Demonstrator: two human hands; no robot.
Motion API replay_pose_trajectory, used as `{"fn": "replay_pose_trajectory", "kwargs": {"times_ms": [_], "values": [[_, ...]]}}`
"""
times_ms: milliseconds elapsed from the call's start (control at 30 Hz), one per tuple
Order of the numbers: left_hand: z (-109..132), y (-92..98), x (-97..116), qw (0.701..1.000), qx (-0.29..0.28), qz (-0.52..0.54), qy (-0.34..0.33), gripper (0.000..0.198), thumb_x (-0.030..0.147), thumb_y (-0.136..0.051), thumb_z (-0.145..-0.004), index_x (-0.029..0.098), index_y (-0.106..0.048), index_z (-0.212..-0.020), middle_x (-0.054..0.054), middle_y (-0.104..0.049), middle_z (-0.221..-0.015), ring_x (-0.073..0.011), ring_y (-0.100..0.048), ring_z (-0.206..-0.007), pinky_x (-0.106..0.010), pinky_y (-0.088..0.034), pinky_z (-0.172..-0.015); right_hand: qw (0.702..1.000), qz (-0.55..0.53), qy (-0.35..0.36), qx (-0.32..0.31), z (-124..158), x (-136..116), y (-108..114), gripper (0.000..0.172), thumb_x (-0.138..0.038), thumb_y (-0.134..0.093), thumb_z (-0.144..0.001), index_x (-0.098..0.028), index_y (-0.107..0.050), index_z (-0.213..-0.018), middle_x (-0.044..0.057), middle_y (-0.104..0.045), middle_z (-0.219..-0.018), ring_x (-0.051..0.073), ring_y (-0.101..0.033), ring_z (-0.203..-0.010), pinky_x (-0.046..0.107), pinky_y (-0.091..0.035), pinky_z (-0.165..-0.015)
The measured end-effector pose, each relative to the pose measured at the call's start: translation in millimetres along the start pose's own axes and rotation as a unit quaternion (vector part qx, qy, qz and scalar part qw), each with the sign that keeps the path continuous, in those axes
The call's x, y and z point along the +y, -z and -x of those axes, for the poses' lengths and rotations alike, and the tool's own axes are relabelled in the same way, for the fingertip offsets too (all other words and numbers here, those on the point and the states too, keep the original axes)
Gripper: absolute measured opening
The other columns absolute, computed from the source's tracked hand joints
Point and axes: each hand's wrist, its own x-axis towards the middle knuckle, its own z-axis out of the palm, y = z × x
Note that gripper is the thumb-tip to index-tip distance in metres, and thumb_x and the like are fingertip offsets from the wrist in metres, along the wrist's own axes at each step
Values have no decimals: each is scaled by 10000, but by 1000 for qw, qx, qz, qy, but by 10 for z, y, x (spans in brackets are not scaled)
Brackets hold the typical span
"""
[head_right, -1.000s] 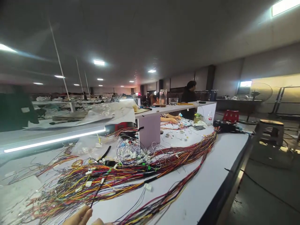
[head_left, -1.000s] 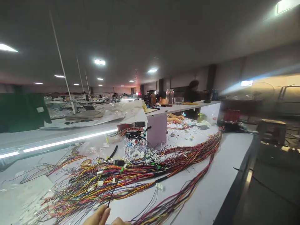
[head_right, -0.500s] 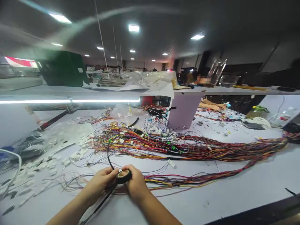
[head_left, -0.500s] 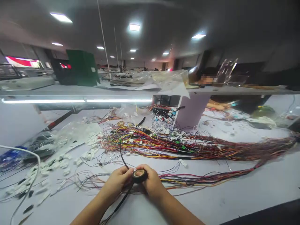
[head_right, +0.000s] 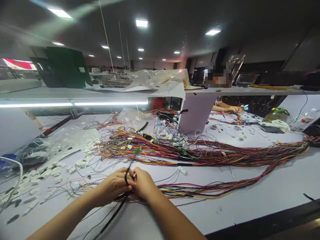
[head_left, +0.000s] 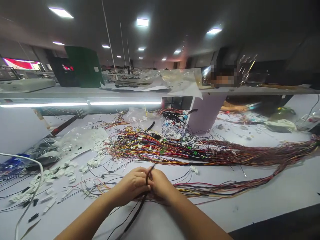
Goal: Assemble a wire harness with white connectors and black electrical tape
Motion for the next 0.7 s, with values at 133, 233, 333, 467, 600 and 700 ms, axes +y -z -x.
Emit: {"fn": "replay_pose_trajectory", "kwargs": {"times_ms": [133, 233, 333, 467, 600, 700], "values": [[-160, 52, -103, 994, -91, -49, 31, 340, 396, -444, -938, 200, -695, -821, -47, -634, -776, -175, -561, -769, -274, -419, -745, 1000, 10, 13, 15, 189, -3, 62, 189, -172, -584, -746, -201, -563, -932, -23, -606, -767, 131, -526, -671, 224, -363, -603], [-220, 46, -254, 981, -140, 7, 136, 381, 480, -454, -910, 181, -636, -759, 5, -543, -708, -144, -472, -690, -244, -372, -661, 998, 47, 42, 17, 371, 81, 86, 123, -168, -573, -760, -200, -553, -877, -16, -602, -758, 135, -529, -675, 230, -375, -617], [-261, 45, -377, 948, -186, 126, 226, 407, 562, -466, -869, 185, -602, -801, 33, -498, -697, -129, -422, -655, -231, -359, -624, 994, 75, 71, 29, 471, 144, 66, 134, -158, -612, -739, -206, -556, -851, -2, -626, -819, 151, -553, -752, 241, -400, -678], [-301, 37, -498, 934, -186, 152, 266, 448, 619, -445, -839, 189, -548, -769, 53, -427, -643, -118, -365, -584, -234, -324, -552, 989, 68, 123, 52, 481, 156, 32, 129, -140, -576, -789, -219, -561, -890, -7, -618, -839, 141, -563, -770, 237, -420, -721], [-245, -39, -613, 944, -122, 85, 295, 420, 588, -500, -796, 185, -519, -681, 55, -403, -608, -125, -380, -582, -245, -310, -542, 977, 91, 189, 50, 462, 167, -9, 147, -112, -508, -831, -234, -578, -875, -1, -617, -873, 140, -591, -824, 235, -444, -773], [-153, -127, -711, 948, -17, -29, 317, 405, 560, -495, -772, 185, -545, -626, 31, -510, -604, -163, -495, -634, -263, -389, -595, 977, 112, 172, 56, 394, 223, -89, 180, -91, -558, -758, -232, -584, -865, 8, -646, -901, 164, -634, -870, 244, -478, -786]]}}
